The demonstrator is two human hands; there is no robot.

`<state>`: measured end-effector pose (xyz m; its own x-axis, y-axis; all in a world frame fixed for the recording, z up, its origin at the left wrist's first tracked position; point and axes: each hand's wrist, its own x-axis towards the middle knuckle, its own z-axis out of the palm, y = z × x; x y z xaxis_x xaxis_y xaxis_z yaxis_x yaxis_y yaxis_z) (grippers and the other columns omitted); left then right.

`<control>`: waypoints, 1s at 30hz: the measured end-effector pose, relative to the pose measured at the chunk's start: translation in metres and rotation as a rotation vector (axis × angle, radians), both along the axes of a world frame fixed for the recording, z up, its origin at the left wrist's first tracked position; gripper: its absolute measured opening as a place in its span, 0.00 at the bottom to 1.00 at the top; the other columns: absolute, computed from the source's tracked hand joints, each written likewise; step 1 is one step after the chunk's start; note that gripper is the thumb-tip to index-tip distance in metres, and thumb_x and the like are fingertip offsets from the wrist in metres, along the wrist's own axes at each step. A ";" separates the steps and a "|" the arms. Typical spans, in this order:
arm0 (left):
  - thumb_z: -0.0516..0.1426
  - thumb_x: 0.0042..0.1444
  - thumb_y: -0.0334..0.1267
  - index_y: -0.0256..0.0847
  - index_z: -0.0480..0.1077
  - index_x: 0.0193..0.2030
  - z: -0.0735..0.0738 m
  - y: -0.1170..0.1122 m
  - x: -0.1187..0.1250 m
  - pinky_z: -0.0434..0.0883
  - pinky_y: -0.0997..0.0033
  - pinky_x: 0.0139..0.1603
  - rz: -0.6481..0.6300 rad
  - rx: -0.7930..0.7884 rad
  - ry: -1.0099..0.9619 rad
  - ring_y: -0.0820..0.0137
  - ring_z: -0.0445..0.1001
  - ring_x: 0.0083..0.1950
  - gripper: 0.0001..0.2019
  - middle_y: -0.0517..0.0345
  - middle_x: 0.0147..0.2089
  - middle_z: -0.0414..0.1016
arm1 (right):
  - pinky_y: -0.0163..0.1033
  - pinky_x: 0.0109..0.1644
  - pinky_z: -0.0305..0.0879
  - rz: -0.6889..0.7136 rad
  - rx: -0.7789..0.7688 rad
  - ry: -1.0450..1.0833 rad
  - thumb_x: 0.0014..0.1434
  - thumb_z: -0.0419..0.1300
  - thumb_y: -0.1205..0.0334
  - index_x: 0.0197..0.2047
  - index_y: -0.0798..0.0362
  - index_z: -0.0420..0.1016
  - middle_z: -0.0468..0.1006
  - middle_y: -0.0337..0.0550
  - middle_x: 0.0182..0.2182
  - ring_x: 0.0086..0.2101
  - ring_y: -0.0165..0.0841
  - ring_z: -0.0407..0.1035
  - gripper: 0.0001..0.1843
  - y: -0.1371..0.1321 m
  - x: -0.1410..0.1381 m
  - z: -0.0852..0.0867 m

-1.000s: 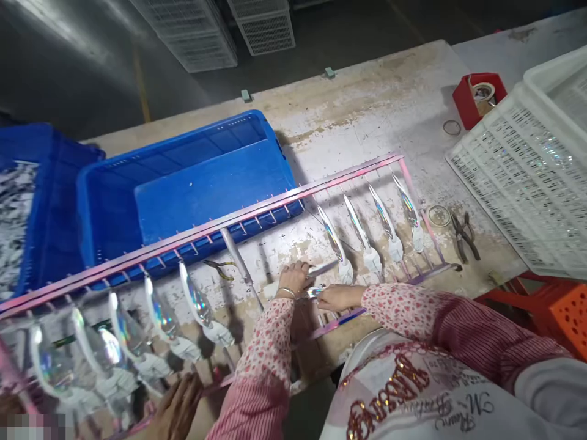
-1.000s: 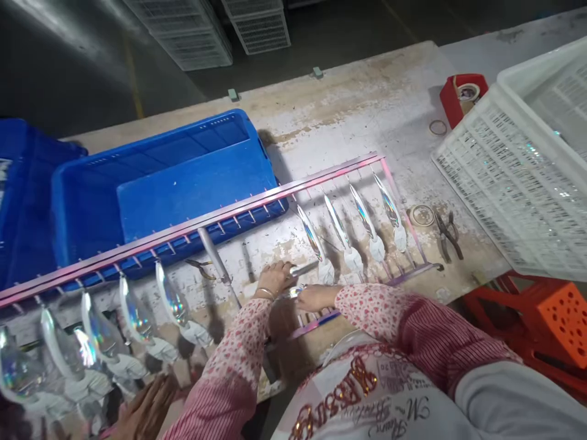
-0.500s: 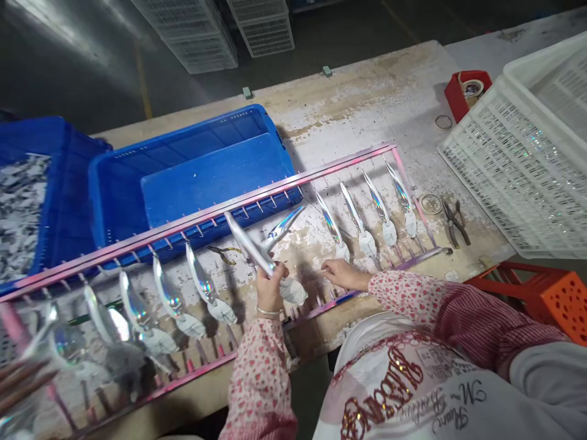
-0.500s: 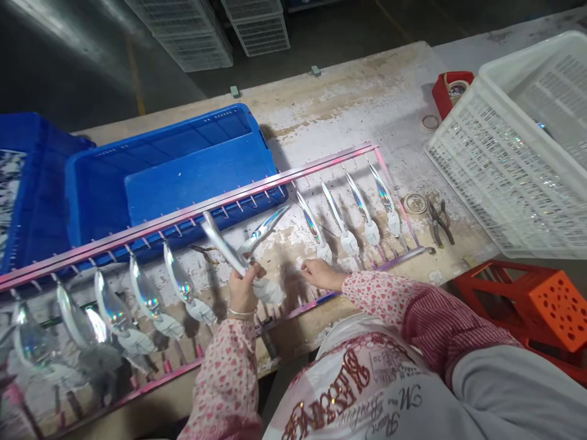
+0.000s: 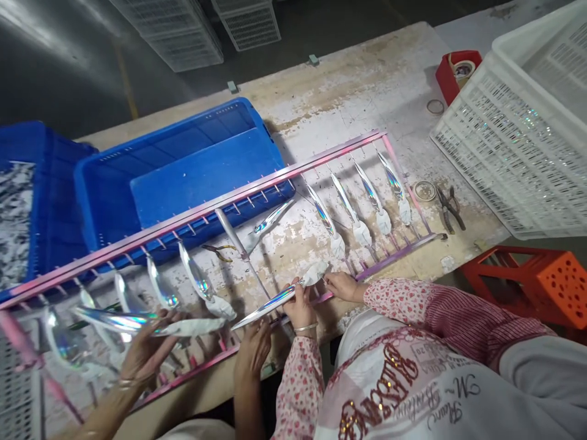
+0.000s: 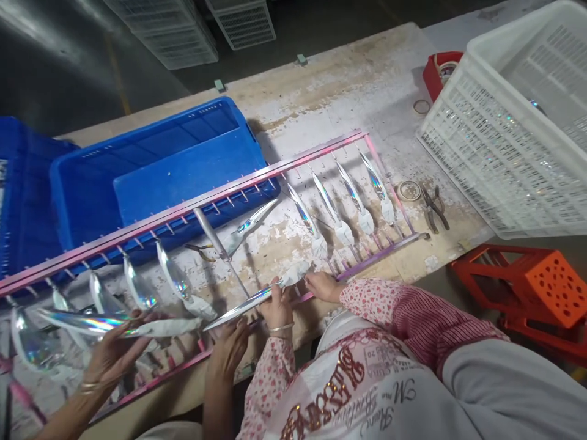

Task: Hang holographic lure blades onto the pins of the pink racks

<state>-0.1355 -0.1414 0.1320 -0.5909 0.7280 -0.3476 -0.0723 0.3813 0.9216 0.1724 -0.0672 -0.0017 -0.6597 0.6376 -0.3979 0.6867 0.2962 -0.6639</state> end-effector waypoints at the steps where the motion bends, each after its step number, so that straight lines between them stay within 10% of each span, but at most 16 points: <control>1: 0.66 0.41 0.51 0.47 0.66 0.31 0.003 -0.003 -0.029 0.76 0.65 0.26 0.014 -0.040 -0.033 0.64 0.77 0.33 0.17 0.61 0.27 0.72 | 0.37 0.45 0.63 -0.014 0.001 -0.002 0.64 0.53 0.65 0.47 0.58 0.71 0.78 0.50 0.39 0.41 0.36 0.72 0.11 -0.002 0.000 -0.001; 5: 0.67 0.38 0.44 0.49 0.65 0.30 -0.037 -0.011 -0.085 0.78 0.67 0.30 0.032 -0.115 -0.193 0.64 0.78 0.40 0.15 0.63 0.29 0.73 | 0.37 0.45 0.62 -0.031 -0.010 -0.012 0.64 0.54 0.64 0.47 0.58 0.71 0.78 0.51 0.39 0.41 0.35 0.72 0.10 -0.004 0.000 -0.002; 10: 0.68 0.38 0.43 0.50 0.67 0.30 -0.085 -0.021 -0.061 0.80 0.62 0.38 -0.046 -0.071 -0.247 0.61 0.78 0.46 0.15 0.63 0.32 0.75 | 0.36 0.44 0.62 -0.021 0.004 -0.029 0.65 0.53 0.63 0.46 0.58 0.70 0.78 0.49 0.38 0.40 0.35 0.72 0.10 -0.004 -0.002 -0.005; 30: 0.68 0.29 0.32 0.49 0.67 0.33 -0.076 -0.026 -0.045 0.81 0.62 0.30 0.178 -0.220 -0.461 0.57 0.79 0.42 0.21 0.60 0.29 0.75 | 0.39 0.36 0.64 0.243 0.044 -0.170 0.63 0.50 0.65 0.48 0.62 0.69 0.79 0.57 0.37 0.36 0.41 0.74 0.14 0.011 -0.007 0.022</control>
